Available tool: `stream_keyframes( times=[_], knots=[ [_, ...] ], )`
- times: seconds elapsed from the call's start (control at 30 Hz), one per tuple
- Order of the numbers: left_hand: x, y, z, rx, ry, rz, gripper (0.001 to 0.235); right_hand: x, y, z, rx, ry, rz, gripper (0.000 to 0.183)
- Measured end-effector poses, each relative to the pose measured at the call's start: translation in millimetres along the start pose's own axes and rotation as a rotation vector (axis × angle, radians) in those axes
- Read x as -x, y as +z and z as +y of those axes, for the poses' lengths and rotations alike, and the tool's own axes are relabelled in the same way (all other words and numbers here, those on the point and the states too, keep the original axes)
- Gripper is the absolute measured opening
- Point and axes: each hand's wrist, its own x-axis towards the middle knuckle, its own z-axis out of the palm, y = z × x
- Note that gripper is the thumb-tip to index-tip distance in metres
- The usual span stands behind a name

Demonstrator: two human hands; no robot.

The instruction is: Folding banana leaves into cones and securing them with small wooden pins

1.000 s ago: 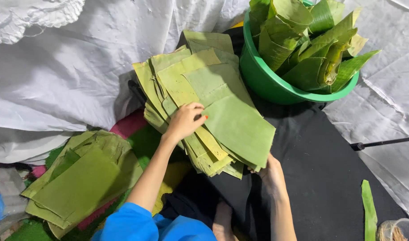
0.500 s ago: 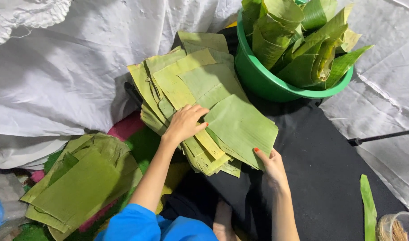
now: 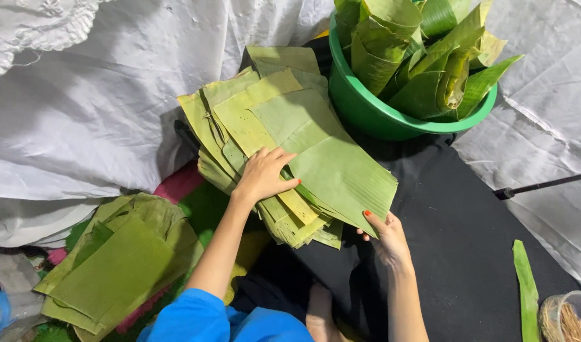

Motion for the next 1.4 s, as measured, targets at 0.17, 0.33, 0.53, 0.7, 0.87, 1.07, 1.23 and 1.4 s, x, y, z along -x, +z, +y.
stream_keyframes(
  times=[0.17, 0.33, 0.53, 0.7, 0.87, 1.07, 1.23, 1.4],
  knots=[
    [7, 6, -8, 0.176, 0.006, 0.087, 0.065, 2, -5, -1, -0.041, 0.012, 0.006, 0.023],
    [5, 38, -47, 0.314, 0.142, 0.489, 0.037, -4, 9, -8, -0.119, 0.036, 0.036, 0.022],
    [15, 14, -9, 1.24, -0.27, 0.734, 0.046, 13, 96, -42, -0.371, -0.067, 0.086, 0.024],
    [3, 46, 6, 1.476, -0.333, 0.349, 0.091, 39, 168, -57, -0.146, -0.113, -0.072, 0.031],
    [-1, 11, 27, 1.321, -0.511, 0.601, 0.087, 8, 105, -34, 0.071, -0.16, -0.112, 0.042],
    [-6, 19, 2, 1.294, -0.606, 0.694, 0.095, -16, 54, -4, 0.355, -0.194, 0.163, 0.024],
    [-10, 25, 2, 1.239, -0.648, 0.649, 0.095, -6, 68, -15, 0.655, -0.096, 0.195, 0.048],
    [-7, 8, 30, 1.169, -0.615, 0.539, 0.096, -1, 76, -17, 0.826, -0.085, 0.184, 0.031]
  ],
)
